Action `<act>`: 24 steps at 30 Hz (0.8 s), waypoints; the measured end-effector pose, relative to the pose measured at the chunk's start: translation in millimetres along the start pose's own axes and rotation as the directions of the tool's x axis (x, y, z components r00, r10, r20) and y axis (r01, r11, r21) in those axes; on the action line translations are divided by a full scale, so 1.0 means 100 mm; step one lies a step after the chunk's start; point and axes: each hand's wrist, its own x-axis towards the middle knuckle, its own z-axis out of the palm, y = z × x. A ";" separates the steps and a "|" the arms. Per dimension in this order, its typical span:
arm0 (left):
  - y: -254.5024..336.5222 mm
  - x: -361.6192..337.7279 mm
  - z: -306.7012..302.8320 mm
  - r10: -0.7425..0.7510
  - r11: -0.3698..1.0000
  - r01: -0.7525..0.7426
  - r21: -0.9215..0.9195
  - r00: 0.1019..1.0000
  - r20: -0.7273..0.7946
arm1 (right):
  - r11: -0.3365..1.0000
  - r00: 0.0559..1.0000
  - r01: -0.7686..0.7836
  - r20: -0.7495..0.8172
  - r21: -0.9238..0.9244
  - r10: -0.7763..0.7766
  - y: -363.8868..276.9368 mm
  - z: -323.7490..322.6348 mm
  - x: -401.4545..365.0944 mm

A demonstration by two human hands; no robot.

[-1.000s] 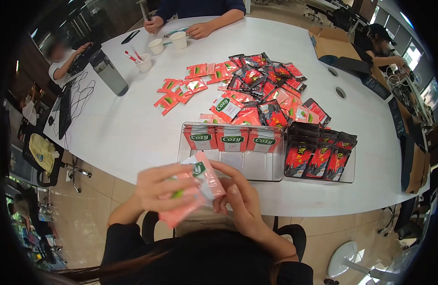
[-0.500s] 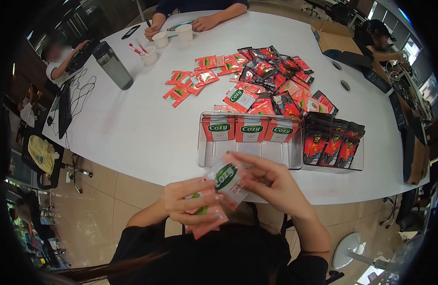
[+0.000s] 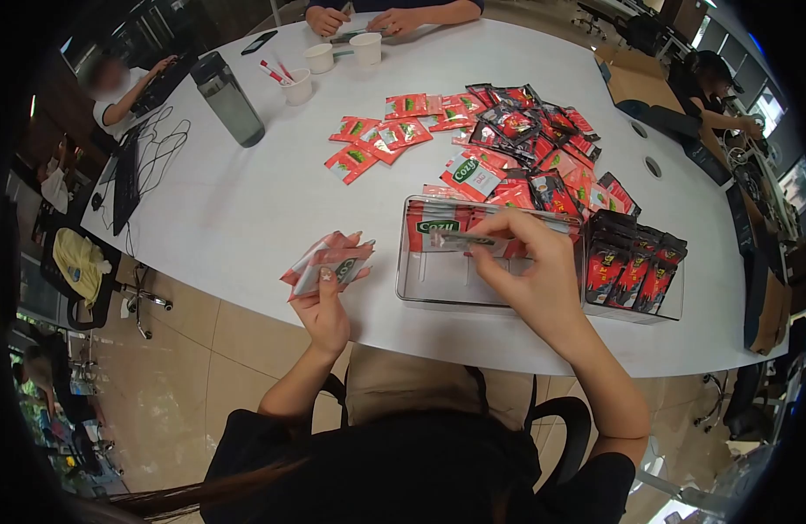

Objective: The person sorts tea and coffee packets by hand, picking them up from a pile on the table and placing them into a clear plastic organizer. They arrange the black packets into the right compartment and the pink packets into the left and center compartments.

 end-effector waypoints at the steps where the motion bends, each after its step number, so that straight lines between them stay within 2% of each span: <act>1: -0.01 0.00 0.00 -0.013 1.000 0.013 -0.021 1.000 -0.002 | 0.998 0.999 0.043 0.024 -0.041 -0.042 0.01 0.05 0.01; 4: -0.03 -0.01 0.00 -0.066 0.995 0.067 -0.075 0.998 0.009 | 0.977 0.981 0.162 0.129 -0.141 -0.144 0.05 0.18 0.04; 7: 0.04 0.00 0.02 -0.114 0.989 0.117 -0.088 0.993 0.042 | 0.937 0.964 0.219 0.211 -0.272 -0.164 0.08 0.30 0.03; 10: 0.05 0.00 0.02 -0.119 0.988 0.124 -0.095 0.991 0.059 | 0.703 0.893 0.445 0.213 -0.554 -0.397 0.07 0.34 0.12; 16: 0.03 0.00 0.00 -0.122 0.987 0.129 -0.096 0.989 0.079 | 0.559 0.865 0.471 0.232 -0.683 -0.444 0.08 0.34 0.27; 24: 0.03 0.01 -0.04 -0.218 0.955 0.241 -0.172 0.965 0.145 | 0.615 0.901 0.412 0.199 -0.672 -0.386 0.03 0.38 0.34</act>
